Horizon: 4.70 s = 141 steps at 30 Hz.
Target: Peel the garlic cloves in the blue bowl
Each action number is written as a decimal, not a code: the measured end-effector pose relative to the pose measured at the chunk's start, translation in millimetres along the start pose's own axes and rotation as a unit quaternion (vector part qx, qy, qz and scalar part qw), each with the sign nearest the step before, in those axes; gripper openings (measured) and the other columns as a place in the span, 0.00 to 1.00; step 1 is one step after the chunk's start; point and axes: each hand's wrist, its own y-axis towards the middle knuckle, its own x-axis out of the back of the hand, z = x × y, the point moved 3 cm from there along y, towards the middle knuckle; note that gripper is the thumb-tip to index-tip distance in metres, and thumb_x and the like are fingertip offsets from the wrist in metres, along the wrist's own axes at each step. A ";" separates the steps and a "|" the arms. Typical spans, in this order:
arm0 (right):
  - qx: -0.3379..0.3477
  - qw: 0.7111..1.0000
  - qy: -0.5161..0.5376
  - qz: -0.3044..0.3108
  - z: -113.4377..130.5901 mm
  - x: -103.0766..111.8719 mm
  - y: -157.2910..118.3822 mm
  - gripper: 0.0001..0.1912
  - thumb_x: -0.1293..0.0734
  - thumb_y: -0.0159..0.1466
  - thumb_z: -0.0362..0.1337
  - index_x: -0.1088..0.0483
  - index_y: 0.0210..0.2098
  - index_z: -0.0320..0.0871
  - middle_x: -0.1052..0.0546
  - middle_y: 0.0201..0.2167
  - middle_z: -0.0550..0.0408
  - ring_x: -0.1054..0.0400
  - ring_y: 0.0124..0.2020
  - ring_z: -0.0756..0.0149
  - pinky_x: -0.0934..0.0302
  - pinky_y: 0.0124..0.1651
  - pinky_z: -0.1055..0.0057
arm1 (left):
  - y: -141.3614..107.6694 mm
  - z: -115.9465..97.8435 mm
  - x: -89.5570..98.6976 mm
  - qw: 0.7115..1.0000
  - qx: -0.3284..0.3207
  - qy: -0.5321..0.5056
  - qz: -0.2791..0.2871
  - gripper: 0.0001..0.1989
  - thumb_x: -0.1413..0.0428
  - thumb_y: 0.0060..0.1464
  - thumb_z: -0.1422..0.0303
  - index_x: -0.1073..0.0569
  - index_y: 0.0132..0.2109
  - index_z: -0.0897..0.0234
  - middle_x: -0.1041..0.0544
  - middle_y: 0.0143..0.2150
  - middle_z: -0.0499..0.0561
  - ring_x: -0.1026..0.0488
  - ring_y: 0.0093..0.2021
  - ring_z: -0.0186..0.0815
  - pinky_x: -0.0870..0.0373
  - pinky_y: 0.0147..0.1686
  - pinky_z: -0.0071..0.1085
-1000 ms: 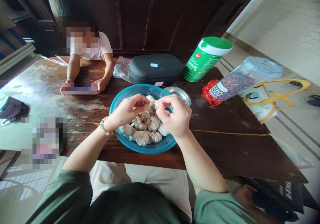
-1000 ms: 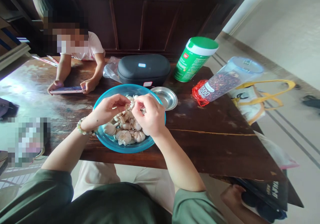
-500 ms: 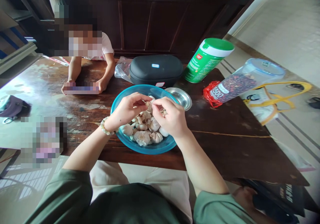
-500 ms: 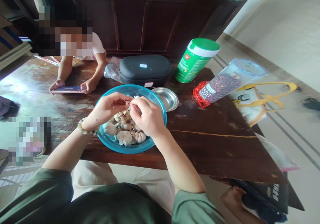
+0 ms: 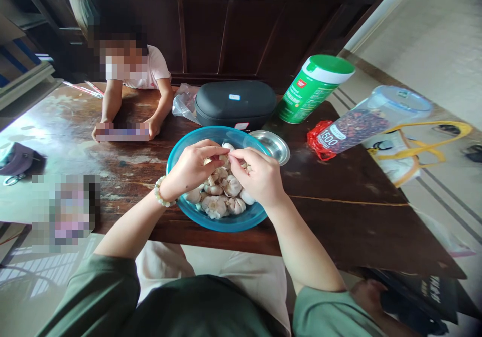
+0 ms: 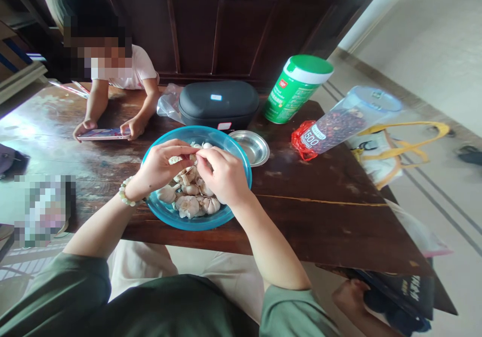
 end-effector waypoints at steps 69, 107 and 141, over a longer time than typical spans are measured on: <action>-0.038 0.998 0.019 -0.055 4.5 8.4 2.6 0.05 0.36 0.61 0.29 0.33 0.31 0.45 0.23 0.25 0.59 0.29 0.24 0.71 0.33 0.31 0.75 | -3.6 -11.5 -0.6 0.997 -0.017 -0.072 0.001 0.09 0.44 0.55 0.74 0.24 0.44 0.66 0.23 0.42 0.53 0.26 0.39 0.29 0.26 0.37 0.22; -0.071 0.996 0.051 -0.008 4.0 7.9 3.6 0.05 0.37 0.62 0.29 0.33 0.31 0.45 0.25 0.27 0.59 0.30 0.27 0.71 0.33 0.33 0.73 | -8.1 -15.0 -1.2 0.988 -0.122 0.076 -0.051 0.07 0.43 0.56 0.71 0.26 0.43 0.67 0.22 0.40 0.52 0.25 0.39 0.30 0.28 0.40 0.24; -0.123 0.987 0.044 0.093 -1.9 -0.1 -0.8 0.04 0.38 0.65 0.34 0.35 0.40 0.45 0.23 0.32 0.55 0.26 0.32 0.65 0.32 0.34 0.68 | -0.6 -12.2 -3.6 0.996 -0.001 0.026 0.089 0.16 0.50 0.57 0.76 0.25 0.50 0.63 0.23 0.41 0.53 0.27 0.41 0.35 0.29 0.41 0.30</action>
